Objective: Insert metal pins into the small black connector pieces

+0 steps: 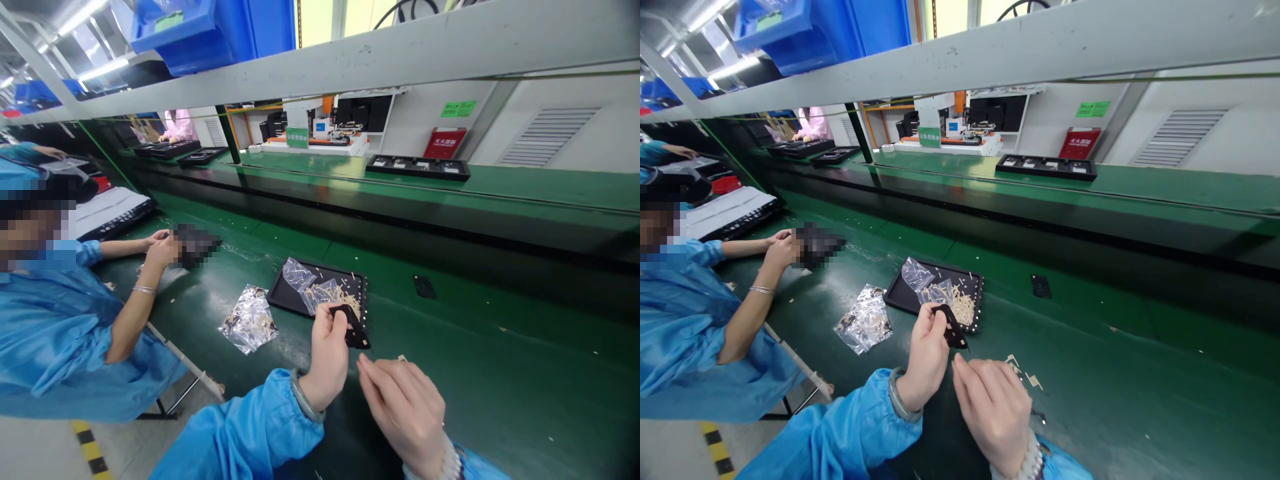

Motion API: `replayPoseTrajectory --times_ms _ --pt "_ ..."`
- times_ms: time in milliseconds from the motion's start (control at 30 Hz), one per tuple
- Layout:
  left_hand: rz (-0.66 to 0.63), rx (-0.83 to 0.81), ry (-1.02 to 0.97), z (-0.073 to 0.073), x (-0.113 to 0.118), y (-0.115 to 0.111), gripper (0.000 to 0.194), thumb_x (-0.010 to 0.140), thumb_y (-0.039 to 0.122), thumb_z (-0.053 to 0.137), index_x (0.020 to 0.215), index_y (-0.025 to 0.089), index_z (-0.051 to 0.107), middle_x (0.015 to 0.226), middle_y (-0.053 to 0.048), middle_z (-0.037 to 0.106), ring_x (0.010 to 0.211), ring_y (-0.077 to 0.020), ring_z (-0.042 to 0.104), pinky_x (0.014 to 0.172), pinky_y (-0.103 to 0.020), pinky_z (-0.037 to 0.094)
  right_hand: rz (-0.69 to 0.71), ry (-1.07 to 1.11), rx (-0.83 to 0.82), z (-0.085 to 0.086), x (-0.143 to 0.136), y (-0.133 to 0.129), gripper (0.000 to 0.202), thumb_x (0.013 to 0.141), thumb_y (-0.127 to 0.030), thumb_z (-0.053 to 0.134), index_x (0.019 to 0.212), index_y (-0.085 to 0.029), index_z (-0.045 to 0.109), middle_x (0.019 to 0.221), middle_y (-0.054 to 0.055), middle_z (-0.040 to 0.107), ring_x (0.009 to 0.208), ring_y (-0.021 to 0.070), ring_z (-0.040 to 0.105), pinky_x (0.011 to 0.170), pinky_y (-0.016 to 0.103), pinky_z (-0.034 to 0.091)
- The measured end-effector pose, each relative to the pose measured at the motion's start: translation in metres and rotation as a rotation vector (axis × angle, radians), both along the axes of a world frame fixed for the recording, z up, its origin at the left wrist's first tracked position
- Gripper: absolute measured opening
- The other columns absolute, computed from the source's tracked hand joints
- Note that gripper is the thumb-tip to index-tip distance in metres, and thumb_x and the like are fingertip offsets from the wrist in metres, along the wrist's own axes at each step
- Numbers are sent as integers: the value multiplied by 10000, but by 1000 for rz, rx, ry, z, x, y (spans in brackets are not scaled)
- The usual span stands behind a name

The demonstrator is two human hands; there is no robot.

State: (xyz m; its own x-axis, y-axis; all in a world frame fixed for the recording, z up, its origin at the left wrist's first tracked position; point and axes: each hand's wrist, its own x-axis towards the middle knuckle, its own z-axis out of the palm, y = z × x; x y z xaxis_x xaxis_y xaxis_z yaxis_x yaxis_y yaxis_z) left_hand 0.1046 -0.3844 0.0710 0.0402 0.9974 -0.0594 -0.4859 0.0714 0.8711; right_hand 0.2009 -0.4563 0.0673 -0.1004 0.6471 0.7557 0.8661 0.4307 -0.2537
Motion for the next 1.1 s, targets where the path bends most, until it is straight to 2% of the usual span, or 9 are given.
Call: replayPoseTrajectory --times_ms 100,200,300,367,533,800,1100 --pt "-112 -114 -176 2 2 8 223 787 346 622 896 169 540 710 22 509 627 -88 465 591 -196 380 75 264 -88 2 8 -1 185 777 -80 606 913 -206 617 750 41 639 667 164 595 633 294 462" --pt "-215 -209 -284 1 4 11 283 721 339 695 860 140 550 724 11 529 643 -84 491 613 -193 404 82 587 -314 5 17 3 137 857 -187 528 960 -207 617 814 56 630 649 154 603 577 264 485" --pt "-318 -271 -316 -4 6 10 286 683 324 730 777 122 548 686 9 526 601 -74 489 588 -187 413 191 823 -559 4 23 9 193 878 -286 512 1022 -209 615 719 24 624 573 132 589 530 229 491" --pt "-390 -297 -315 -7 7 8 290 675 322 736 740 120 538 646 15 509 564 -69 481 558 -184 412 251 926 -629 1 25 12 194 869 -308 536 1014 -220 629 658 3 609 574 128 587 558 223 496" --pt "-528 -323 -207 -12 8 1 350 678 407 714 773 126 527 622 13 511 523 -85 496 492 -200 408 275 1163 -634 -7 31 14 160 815 -337 616 906 -224 683 776 24 609 594 126 578 555 236 493" --pt "-488 -317 -128 -10 8 3 369 690 440 683 677 124 491 532 29 462 421 -53 419 363 -173 241 348 1269 -647 -2 31 14 192 775 -339 667 924 -223 702 674 25 633 603 147 605 606 270 503" --pt "-513 -325 -149 -12 5 2 351 682 412 707 741 105 547 605 6 534 464 -59 494 357 -144 317 329 1276 -601 -3 35 14 156 758 -314 688 897 -249 716 750 21 619 594 133 611 589 257 499"
